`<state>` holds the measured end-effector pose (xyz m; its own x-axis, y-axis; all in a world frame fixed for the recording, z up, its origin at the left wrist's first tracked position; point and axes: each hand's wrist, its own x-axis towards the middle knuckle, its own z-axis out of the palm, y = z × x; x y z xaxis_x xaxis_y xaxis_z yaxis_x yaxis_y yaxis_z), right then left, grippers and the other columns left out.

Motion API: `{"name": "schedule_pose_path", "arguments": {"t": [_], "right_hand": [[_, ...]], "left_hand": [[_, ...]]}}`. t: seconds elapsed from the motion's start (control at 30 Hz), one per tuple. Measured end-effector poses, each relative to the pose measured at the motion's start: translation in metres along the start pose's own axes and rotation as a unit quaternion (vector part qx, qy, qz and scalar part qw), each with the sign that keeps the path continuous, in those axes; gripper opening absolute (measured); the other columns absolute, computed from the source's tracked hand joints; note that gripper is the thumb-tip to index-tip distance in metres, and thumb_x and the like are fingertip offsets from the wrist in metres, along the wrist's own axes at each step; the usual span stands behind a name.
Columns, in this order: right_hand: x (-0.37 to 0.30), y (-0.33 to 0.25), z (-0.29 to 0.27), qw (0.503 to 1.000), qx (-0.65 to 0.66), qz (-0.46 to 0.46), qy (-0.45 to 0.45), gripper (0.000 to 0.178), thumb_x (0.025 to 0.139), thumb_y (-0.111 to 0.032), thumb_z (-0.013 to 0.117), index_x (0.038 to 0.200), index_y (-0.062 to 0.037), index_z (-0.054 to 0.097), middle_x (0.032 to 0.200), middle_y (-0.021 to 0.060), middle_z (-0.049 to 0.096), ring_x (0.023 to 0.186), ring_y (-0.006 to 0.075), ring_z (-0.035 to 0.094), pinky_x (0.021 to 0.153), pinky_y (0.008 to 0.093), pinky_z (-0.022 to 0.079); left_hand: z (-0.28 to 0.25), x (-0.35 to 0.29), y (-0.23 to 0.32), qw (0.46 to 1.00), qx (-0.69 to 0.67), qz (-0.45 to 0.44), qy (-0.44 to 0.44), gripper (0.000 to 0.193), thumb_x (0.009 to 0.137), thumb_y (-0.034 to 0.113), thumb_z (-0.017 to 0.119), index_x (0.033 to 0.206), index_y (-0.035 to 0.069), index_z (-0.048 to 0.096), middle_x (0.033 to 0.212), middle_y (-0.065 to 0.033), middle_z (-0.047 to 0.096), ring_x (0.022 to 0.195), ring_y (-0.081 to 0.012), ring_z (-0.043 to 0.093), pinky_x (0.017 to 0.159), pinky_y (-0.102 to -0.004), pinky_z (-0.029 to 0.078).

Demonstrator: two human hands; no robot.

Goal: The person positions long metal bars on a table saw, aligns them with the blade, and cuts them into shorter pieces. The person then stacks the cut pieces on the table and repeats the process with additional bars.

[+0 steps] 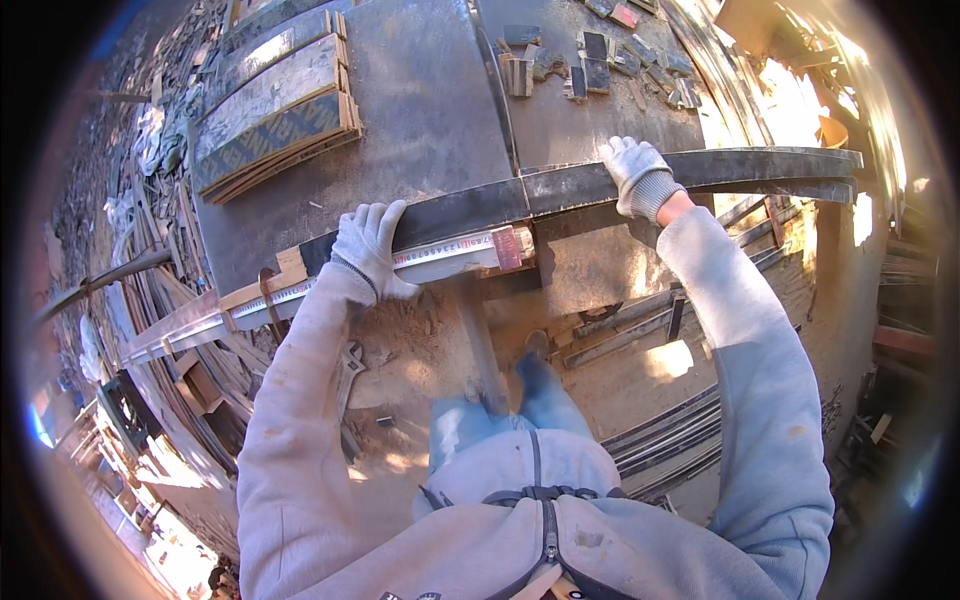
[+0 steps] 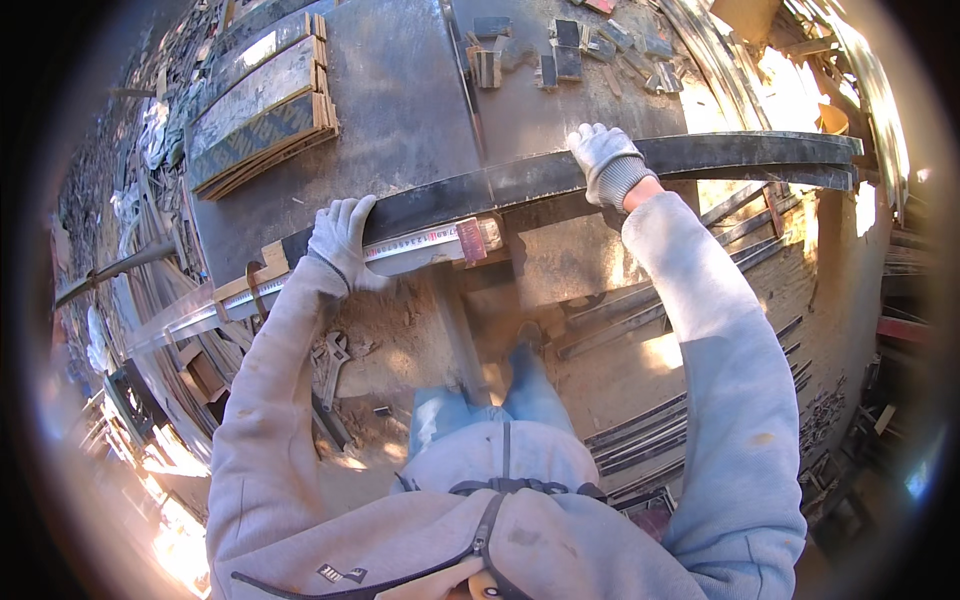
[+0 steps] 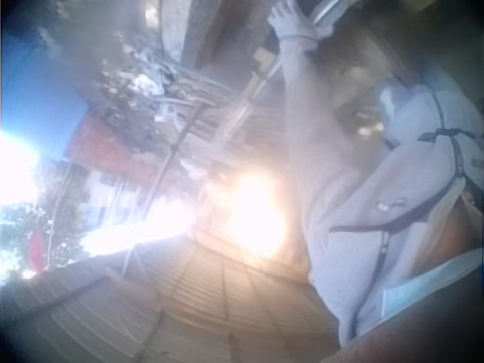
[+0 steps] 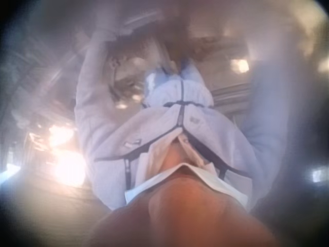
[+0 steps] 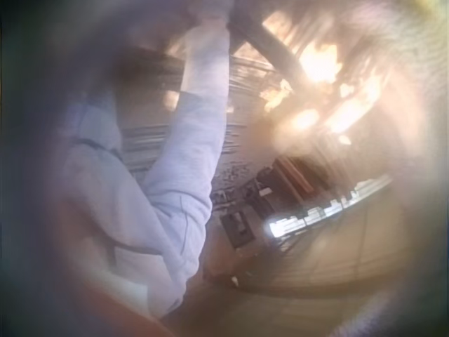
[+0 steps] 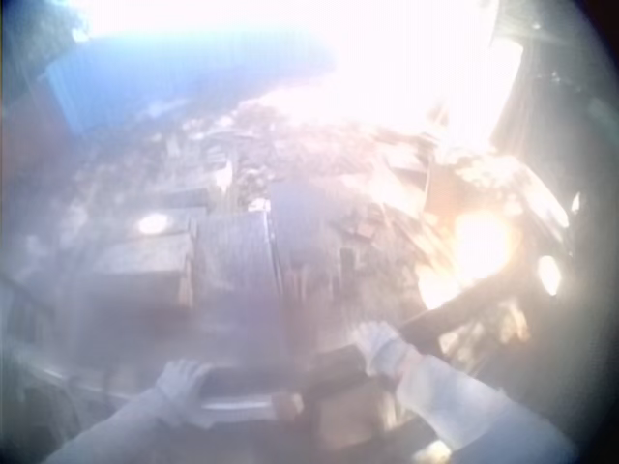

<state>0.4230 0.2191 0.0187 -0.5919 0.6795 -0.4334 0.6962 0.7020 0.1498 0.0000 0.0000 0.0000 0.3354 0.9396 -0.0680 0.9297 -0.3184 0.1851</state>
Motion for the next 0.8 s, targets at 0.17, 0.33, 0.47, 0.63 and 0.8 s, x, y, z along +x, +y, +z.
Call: {"name": "schedule_pose_path", "arguments": {"t": [0.17, 0.33, 0.47, 0.63, 0.8], "right_hand": [[-0.012, -0.008, 0.003, 1.0, 0.007, 0.001, 0.02, 0.062, 0.071, -0.015, 0.089, 0.125, -0.003, 0.063, 0.126, 0.0184, 0.065, 0.123, 0.0347, 0.065, 0.104, 0.0442, 0.056], [-0.014, -0.014, 0.01, 0.999, 0.009, 0.007, 0.034, 0.065, 0.069, -0.017, 0.09, 0.127, -0.0023, 0.064, 0.125, 0.0199, 0.067, 0.122, 0.0364, 0.067, 0.105, 0.0428, 0.056], [-0.013, -0.008, 0.008, 0.999, 0.012, -0.002, 0.044, 0.066, 0.068, -0.017, 0.09, 0.126, -0.0014, 0.064, 0.126, 0.0215, 0.068, 0.121, 0.0373, 0.068, 0.105, 0.043, 0.056], [-0.007, -0.008, 0.013, 0.998, 0.004, 0.007, 0.059, 0.063, 0.068, -0.015, 0.088, 0.125, -0.0009, 0.065, 0.125, 0.0224, 0.068, 0.12, 0.0387, 0.068, 0.103, 0.044, 0.058], [-0.007, -0.009, 0.016, 0.996, 0.006, 0.005, 0.086, 0.059, 0.067, -0.015, 0.088, 0.12, -0.0007, 0.069, 0.12, 0.0224, 0.071, 0.116, 0.0388, 0.071, 0.1, 0.0435, 0.06]], "left_hand": [[0.001, -0.005, 0.009, 0.999, 0.029, -0.023, -0.01, 0.143, 0.046, 0.071, 0.091, 0.158, 0.003, 0.034, 0.131, -0.0167, 0.053, 0.122, -0.0363, 0.054, 0.104, -0.051, 0.042], [0.004, -0.002, 0.004, 0.999, 0.039, -0.022, -0.006, 0.145, 0.044, 0.071, 0.091, 0.159, 0.003, 0.034, 0.132, -0.0172, 0.053, 0.122, -0.0376, 0.054, 0.105, -0.0519, 0.042], [0.004, 0.002, 0.004, 0.998, 0.053, -0.019, -0.001, 0.147, 0.042, 0.072, 0.092, 0.159, 0.004, 0.034, 0.134, -0.0175, 0.053, 0.124, -0.0381, 0.053, 0.105, -0.0523, 0.043], [0.007, 0.002, 0.002, 0.997, 0.072, -0.027, -0.016, 0.151, 0.041, 0.076, 0.092, 0.16, 0.005, 0.032, 0.137, -0.0175, 0.053, 0.127, -0.0387, 0.053, 0.106, -0.0524, 0.043], [0.009, 0.004, 0.0, 0.998, 0.06, -0.024, 0.014, 0.141, 0.041, 0.063, 0.096, 0.157, 0.01, 0.036, 0.133, -0.0182, 0.054, 0.124, -0.0418, 0.054, 0.106, -0.0546, 0.044]]}}
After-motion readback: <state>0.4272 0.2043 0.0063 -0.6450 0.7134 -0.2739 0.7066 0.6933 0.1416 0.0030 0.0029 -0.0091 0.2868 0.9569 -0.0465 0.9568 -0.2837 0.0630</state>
